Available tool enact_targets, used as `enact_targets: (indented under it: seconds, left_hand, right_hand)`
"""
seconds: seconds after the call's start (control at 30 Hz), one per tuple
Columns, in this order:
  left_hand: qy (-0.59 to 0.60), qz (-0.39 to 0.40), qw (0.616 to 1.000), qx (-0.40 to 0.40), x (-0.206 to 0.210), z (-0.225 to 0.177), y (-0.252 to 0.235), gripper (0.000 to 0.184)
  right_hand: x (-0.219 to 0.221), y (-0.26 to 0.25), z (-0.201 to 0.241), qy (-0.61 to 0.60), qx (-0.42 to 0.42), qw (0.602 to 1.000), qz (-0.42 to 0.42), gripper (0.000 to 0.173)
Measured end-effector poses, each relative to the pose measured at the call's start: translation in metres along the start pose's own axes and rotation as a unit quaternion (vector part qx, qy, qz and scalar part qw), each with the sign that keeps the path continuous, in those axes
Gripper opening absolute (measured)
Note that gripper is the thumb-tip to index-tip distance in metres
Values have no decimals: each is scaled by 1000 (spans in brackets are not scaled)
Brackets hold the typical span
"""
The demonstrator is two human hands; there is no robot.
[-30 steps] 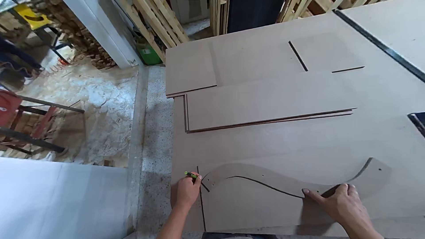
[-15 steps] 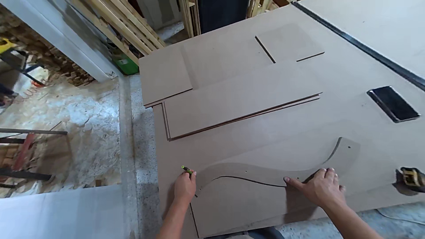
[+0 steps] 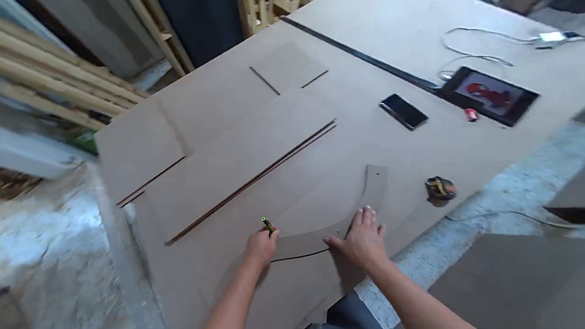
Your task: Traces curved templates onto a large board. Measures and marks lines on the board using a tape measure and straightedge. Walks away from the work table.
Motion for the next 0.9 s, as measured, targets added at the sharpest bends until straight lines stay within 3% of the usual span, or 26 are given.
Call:
enact_targets:
  seconds: [0.2, 0.4, 0.63, 0.9]
  left_hand:
    - [-39, 103, 991, 78, 83, -99, -44, 39]
    - [-7, 90, 988, 125, 133, -162, -86, 34]
    - [0, 6, 985, 171, 158, -233, -144, 30]
    - [7, -40, 981, 189, 150, -270, -188, 34]
  right_hand:
    - [3, -3, -1, -27, 7, 999, 31, 147]
    - [6, -6, -1, -48, -6, 997, 57, 137]
    - [-5, -15, 8, 1, -21, 990, 137, 136]
    - [-6, -18, 12, 31, -49, 982, 179, 132]
Point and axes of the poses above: each hand's wrist, its own y-axis away from the middle knuckle, its own x-axis out of the palm, z = x × y, the point moved 7 cm from there along -y, towards the middle knuckle, and after that the axes turned 11 degrees about y, right-handed, at the moved point
